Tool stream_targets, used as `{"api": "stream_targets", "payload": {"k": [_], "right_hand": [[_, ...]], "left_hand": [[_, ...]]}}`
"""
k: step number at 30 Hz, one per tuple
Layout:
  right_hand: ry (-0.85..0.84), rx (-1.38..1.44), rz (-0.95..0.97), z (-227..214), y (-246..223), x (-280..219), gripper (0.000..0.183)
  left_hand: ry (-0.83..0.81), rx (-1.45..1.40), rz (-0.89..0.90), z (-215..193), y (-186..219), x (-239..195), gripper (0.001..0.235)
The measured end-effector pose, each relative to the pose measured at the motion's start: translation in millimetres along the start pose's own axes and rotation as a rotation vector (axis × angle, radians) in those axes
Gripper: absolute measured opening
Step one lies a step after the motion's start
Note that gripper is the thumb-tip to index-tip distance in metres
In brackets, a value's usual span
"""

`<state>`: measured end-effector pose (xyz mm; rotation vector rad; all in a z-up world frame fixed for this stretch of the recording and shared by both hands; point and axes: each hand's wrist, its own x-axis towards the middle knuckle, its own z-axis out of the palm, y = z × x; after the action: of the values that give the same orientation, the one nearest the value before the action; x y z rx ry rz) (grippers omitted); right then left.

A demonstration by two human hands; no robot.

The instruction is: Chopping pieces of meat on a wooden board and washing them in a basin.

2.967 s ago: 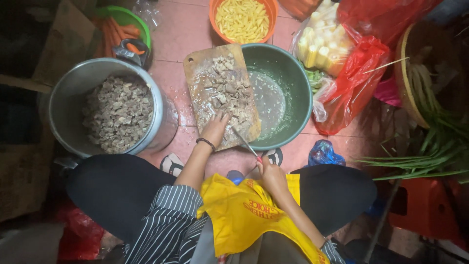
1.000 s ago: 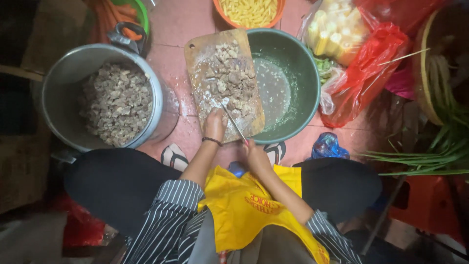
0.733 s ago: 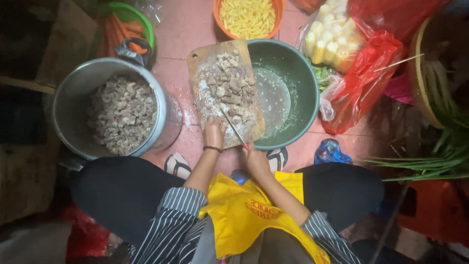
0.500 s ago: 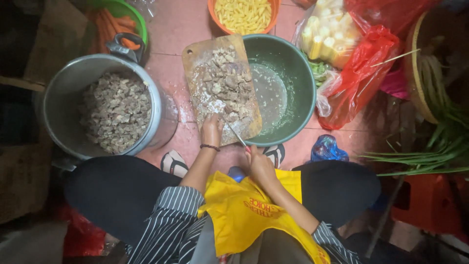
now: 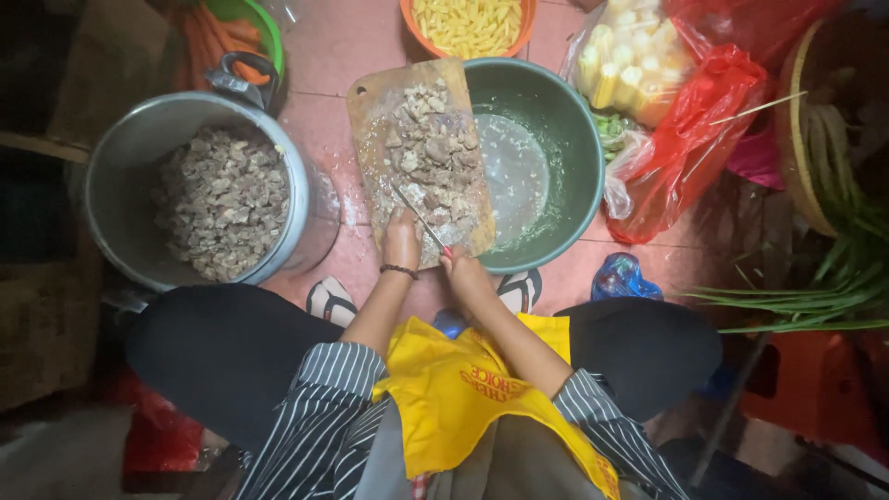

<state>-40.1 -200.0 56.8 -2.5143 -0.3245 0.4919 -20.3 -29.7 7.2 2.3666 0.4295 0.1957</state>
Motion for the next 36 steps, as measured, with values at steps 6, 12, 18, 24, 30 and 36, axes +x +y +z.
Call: {"api": "stream_targets", "payload": {"k": [6, 12, 18, 24, 30, 36], "right_hand": [[0.032, -0.076, 0.047, 7, 30, -38, 0.033], [-0.04, 0.0, 0.098, -35, 49, -56, 0.034], [0.137, 0.159, 0.255, -90, 40, -71, 0.037], [0.193, 0.21, 0.294, -86, 49, -68, 0.038], [0.203, 0.228, 0.231, -86, 49, -61, 0.038], [0.174, 0.211, 0.275, -88, 47, -58, 0.039]], "left_hand": [[0.11, -0.018, -0.011, 2, -14, 18, 0.015], [0.119, -0.017, 0.009, -2, 22, 11, 0.03], [0.037, 0.131, 0.062, 17, 68, -3, 0.072], [0.027, 0.423, 0.055, 60, 44, 1, 0.034], [0.043, 0.289, 0.085, 41, 44, -2, 0.031], [0.011, 0.015, 0.029, 13, 50, 6, 0.031]]}}
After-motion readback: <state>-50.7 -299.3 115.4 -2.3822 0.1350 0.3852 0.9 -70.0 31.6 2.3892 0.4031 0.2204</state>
